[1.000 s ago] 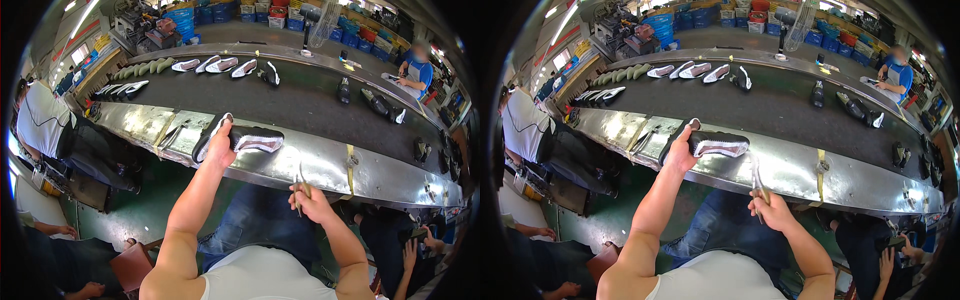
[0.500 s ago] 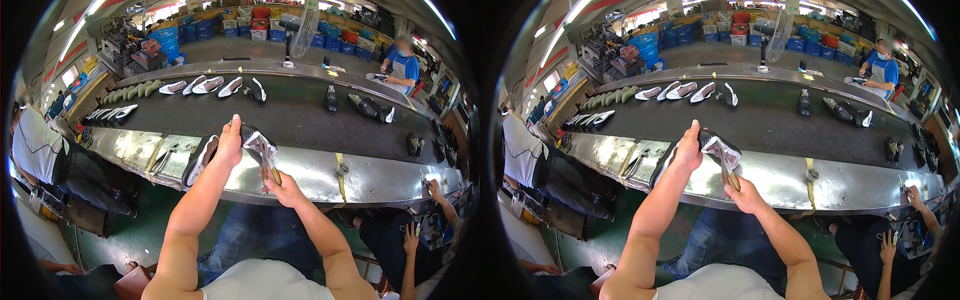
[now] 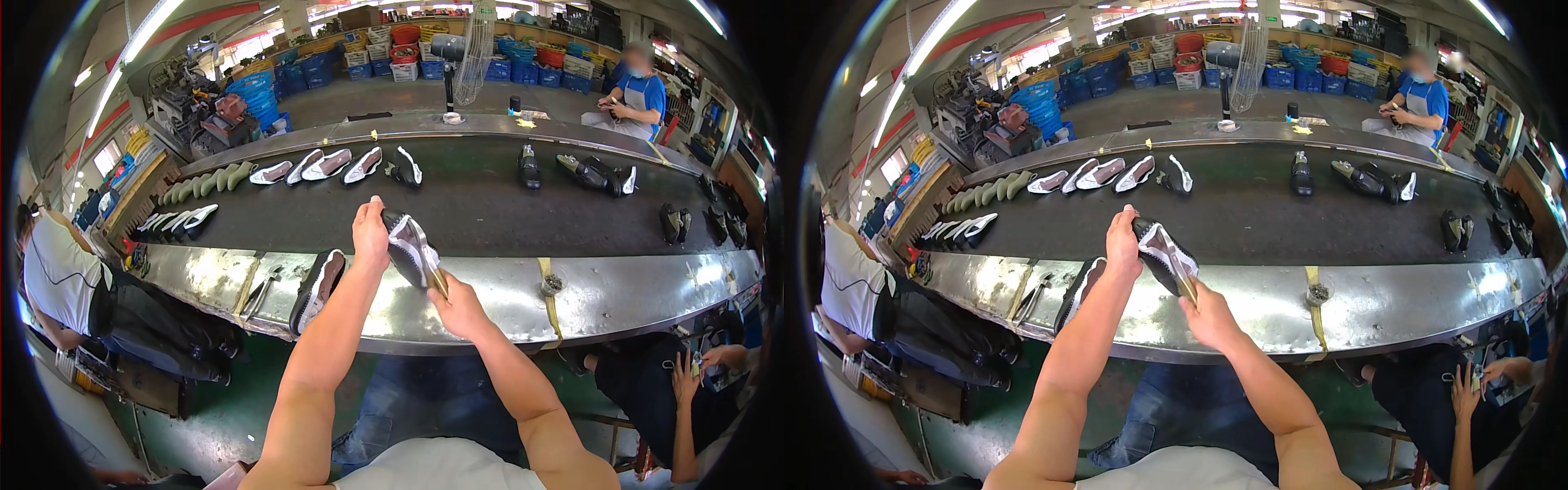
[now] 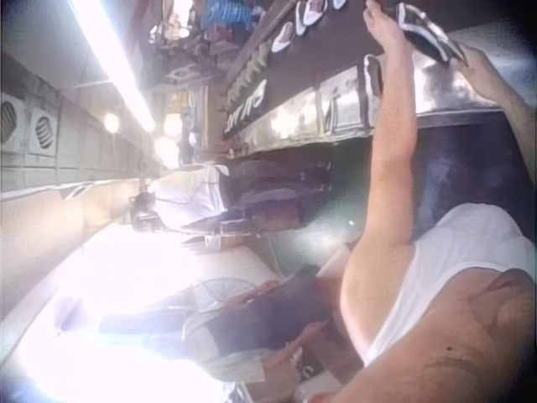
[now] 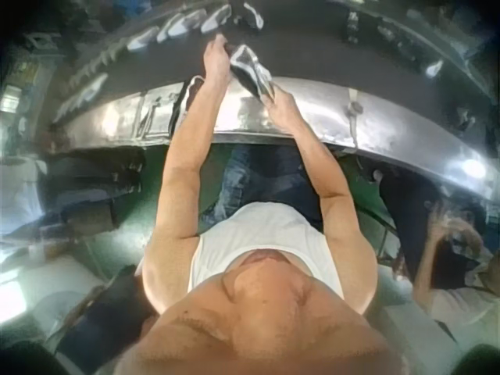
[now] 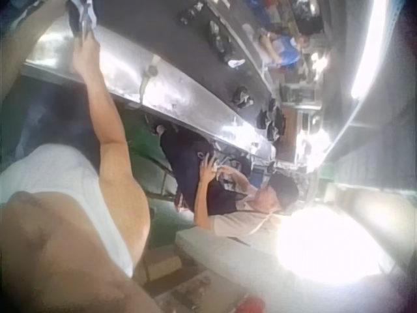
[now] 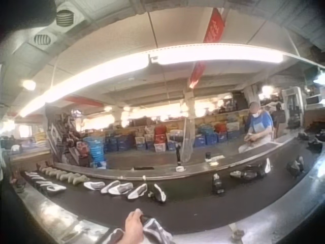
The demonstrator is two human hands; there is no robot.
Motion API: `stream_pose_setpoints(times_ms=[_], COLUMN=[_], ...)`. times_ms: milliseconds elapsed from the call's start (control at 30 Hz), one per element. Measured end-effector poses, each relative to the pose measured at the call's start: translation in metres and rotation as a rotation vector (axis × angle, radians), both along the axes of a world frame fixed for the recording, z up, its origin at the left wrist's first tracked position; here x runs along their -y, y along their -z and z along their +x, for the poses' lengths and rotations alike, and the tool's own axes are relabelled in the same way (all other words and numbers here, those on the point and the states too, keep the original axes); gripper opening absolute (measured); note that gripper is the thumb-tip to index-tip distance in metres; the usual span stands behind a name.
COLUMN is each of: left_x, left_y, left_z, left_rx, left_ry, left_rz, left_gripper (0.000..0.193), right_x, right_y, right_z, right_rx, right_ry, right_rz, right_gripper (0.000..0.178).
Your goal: Assembling and lasting shoes on a production line using lasting pliers to secure the upper.
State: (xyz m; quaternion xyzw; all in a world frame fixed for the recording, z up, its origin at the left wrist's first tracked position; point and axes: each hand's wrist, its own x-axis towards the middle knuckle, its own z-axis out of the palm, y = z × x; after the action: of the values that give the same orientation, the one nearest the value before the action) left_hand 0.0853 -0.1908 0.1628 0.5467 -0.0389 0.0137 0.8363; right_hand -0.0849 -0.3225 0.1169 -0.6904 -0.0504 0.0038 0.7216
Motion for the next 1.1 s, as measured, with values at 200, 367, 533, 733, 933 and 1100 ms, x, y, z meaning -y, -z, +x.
stream_pose_setpoints(times_ms=[200, 367, 533, 733, 933, 1100], left_x=[0.005, 0.0, -0.001, 0.009, 0.01, 0.017], left_y=[0.002, 0.005, 0.008, 0.005, 0.006, 0.009], left_z=[0.002, 0.007, 0.009, 0.009, 0.013, 0.021], left_rx=[0.014, 0.037, 0.075, 0.066, 0.01, 0.022], left_ry=[-0.022, -0.006, 0.065, 0.076, 0.094, 0.054], left_rz=[0.012, 0.065, 0.021, 0.042, 0.005, 0.038], left_gripper=[0.027, 0.03, 0.036, 0.039, 0.038, 0.036], right_x=[-0.001, 0.011, 0.021, -0.022, -0.056, -0.079], right_y=[-0.006, 0.019, -0.005, 0.02, 0.073, 0.072], right_z=[0.0, 0.022, 0.011, 0.02, 0.052, 0.06], right_rx=[-0.127, 0.087, -0.137, -0.195, 0.194, 0.297], right_ry=[-0.292, -0.034, -0.353, -0.138, 0.314, 0.618], right_rz=[0.697, -0.162, 0.567, 0.596, 0.111, -0.148], right_gripper=[0.03, 0.043, 0.042, 0.023, 0.019, 0.024])
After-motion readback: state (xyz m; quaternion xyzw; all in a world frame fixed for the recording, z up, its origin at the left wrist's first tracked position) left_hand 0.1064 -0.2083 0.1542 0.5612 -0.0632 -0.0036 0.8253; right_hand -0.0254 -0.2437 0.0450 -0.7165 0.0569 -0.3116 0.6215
